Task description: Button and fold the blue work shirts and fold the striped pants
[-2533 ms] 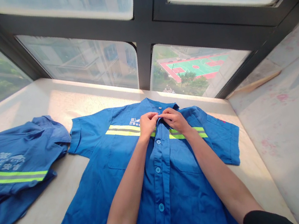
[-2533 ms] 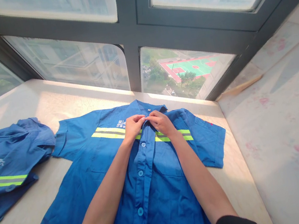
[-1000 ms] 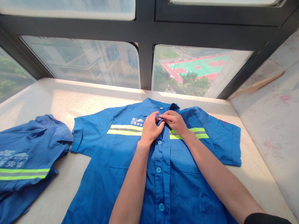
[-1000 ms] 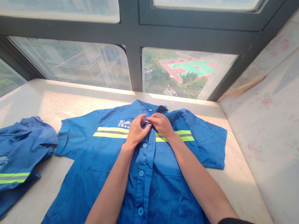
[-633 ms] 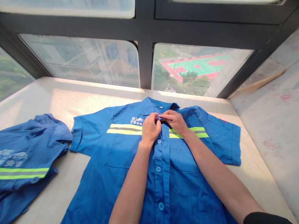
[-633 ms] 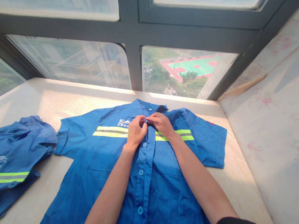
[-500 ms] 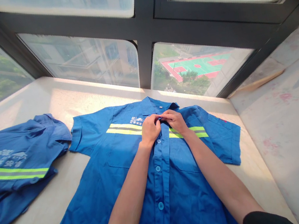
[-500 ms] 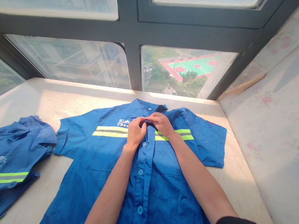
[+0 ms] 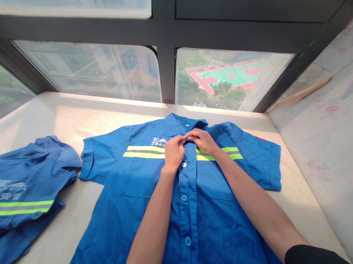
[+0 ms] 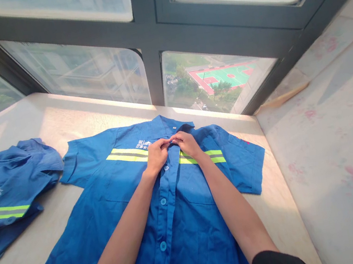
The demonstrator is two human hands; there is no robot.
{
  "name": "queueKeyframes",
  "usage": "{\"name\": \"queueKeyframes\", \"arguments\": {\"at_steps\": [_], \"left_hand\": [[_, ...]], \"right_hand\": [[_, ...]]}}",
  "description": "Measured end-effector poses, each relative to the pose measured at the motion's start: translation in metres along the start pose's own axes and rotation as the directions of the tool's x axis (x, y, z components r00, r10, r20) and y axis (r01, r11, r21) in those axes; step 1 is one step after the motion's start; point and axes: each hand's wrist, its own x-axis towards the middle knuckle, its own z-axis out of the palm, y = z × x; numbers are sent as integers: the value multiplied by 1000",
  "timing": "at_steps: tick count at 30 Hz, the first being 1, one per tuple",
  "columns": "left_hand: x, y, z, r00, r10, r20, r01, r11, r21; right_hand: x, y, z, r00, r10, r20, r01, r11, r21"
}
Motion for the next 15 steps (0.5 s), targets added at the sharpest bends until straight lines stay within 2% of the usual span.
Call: {"name": "queueKeyframes", "arguments": {"at_steps": [6,15], "left_hand": [[-1,3,-1,1000,-9,10,9,999,36],[-3,3,3,999,-3,37,-2,994,112]], "right_hand": [[1,0,1,1000,-6,3,6,999,-31],[1,-8,1,993,-112,24,114,984,-140]]}}
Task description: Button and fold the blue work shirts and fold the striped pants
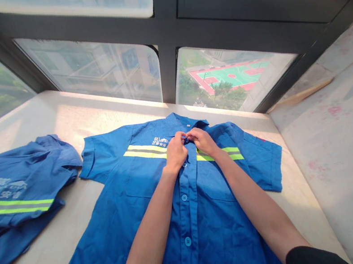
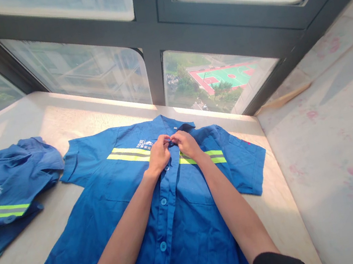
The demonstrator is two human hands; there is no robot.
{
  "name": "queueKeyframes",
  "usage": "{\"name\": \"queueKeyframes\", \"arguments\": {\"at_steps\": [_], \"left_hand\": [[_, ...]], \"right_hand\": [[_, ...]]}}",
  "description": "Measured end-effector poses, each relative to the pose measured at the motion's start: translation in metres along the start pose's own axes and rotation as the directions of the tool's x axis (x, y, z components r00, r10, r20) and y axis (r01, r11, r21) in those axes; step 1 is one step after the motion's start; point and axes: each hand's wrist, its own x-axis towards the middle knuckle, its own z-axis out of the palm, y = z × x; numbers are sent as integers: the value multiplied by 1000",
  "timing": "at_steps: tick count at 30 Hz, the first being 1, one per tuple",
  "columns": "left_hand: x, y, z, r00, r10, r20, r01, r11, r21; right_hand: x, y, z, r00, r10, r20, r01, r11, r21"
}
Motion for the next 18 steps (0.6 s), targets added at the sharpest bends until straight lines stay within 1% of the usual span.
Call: {"name": "queueKeyframes", "arguments": {"at_steps": [3,7,11,18], "left_hand": [[0,0,0,1000,7,9,-7,1000,20],[0,3,-1,1000,-21,-3,21,1000,-15],[-1,7,-1,997,-66,-39,65,997,-29],[0,10,0,993,-104,-48,103,995,-7]], "right_hand": [[0,-1,1,1000,-6,-18,5,1000,-11],[0,-1,-1,1000,7,-29,-6,1000,24],[-1,1,-4,1000,-2,-16,3,997,75],[-1,5,-8,1000,5,18,-8,992,125]]}}
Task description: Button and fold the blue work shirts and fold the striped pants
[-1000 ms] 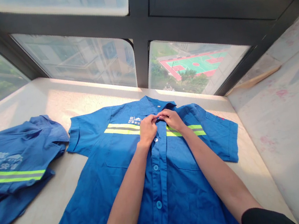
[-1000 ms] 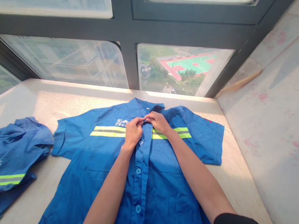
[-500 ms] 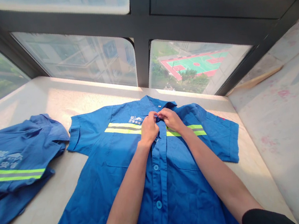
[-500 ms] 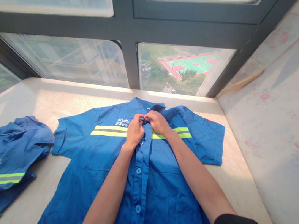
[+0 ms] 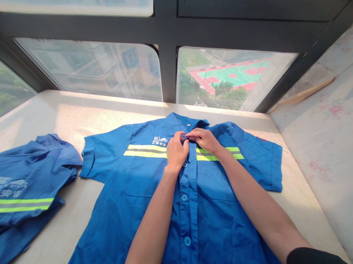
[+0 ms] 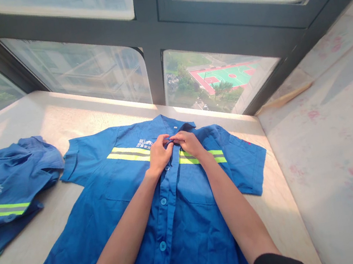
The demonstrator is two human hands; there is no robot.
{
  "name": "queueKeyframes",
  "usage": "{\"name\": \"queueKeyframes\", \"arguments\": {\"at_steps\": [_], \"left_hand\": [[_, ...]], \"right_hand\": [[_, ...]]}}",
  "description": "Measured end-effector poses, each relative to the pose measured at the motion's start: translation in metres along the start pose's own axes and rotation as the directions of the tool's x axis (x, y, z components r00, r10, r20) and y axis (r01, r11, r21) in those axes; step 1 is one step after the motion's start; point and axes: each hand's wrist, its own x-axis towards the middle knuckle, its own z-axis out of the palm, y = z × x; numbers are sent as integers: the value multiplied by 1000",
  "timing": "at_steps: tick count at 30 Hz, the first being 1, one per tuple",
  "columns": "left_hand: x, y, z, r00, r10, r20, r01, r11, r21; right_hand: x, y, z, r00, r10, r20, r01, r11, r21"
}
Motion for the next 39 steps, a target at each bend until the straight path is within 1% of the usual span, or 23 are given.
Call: {"name": "queueKeyframes", "arguments": {"at_steps": [6,10,13,17,23,27,35,39], "left_hand": [[0,1,1,999,-36,-39,37,999,8],[0,-1,3,999,-19,-37,19,1000,0],[0,-2,4,999,-15,-31,16,1000,23],[1,-2,3,999,-18,-34,19,999,32],[1,-5,3,1000,13,-24,-14,999,-30],[-1,-6,3,999,30,-32,-32,998,-49],[-2,-3,2,998,59,-37,-59,998,2],[-2,-2,1,997,75,-26,-74,996,43]], "right_hand": [[2,-2,-2,999,-22,27,24,998,-61],[2,-4,-2,998,-44,54,50,992,-114],[2,-5,-2,995,-69,75,79,987,-137],[1,-3,0,992,-98,77,110,980,-167],[-1,3,4,999,-54,10,55,989,-137],[-1,2,4,999,-52,4,52,990,-128],[-1,-5,7,999,-36,6,37,974,-223],[-1,-6,5,999,-28,17,31,977,-211]]}}
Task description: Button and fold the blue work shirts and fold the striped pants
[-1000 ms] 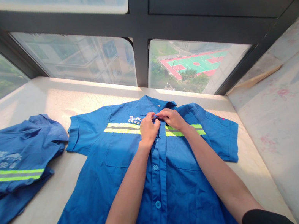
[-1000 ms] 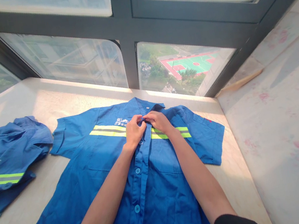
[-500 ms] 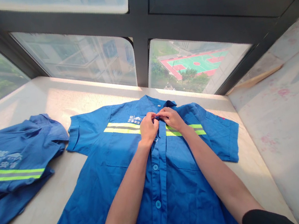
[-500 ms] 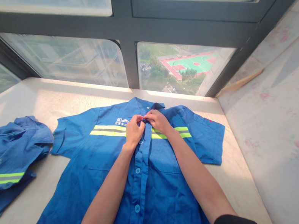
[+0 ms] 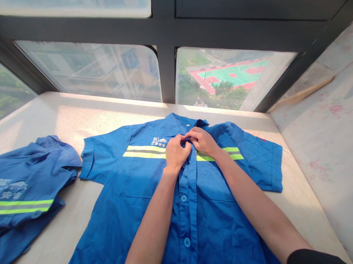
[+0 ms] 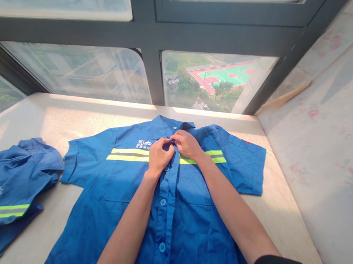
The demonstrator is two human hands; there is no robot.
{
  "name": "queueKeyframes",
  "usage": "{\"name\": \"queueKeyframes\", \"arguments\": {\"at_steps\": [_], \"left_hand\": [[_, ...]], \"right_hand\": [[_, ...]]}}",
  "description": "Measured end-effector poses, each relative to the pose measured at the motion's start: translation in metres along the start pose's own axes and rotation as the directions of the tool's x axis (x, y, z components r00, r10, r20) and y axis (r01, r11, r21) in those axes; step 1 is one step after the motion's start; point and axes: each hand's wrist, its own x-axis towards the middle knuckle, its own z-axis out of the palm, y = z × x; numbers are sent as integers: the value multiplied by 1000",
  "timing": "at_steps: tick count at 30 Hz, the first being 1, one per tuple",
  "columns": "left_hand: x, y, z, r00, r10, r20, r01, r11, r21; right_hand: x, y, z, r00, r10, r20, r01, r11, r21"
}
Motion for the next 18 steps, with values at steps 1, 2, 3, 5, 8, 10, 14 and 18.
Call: {"name": "queueKeyframes", "arguments": {"at_steps": [1,2,3,5,8,10,14,18], "left_hand": [[0,0,0,1000,4,6,-4,1000,4],[0,0,0,1000,7,13,-7,1000,7],[0,1,0,1000,8,21,-9,1000,10],[-1,1,1,1000,0,28,-1,999,32],[-1,3,2,999,-27,26,24,994,105],[-2,5,3,999,-47,22,43,987,155],[-2,6,2,997,-68,35,59,976,209],[-1,7,1,996,-76,40,64,969,240]], "right_hand": [[0,1,0,1000,-3,2,2,1000,11],[0,1,-1,1000,-6,3,6,1000,22],[0,2,-1,1000,-9,4,9,999,33],[0,4,-1,1000,-19,-1,19,999,50],[0,5,-2,999,-33,-11,34,998,61],[0,5,-2,999,-34,-7,34,998,57],[0,3,-3,1000,-27,9,27,999,29],[0,0,-4,999,-31,17,31,999,9]]}}
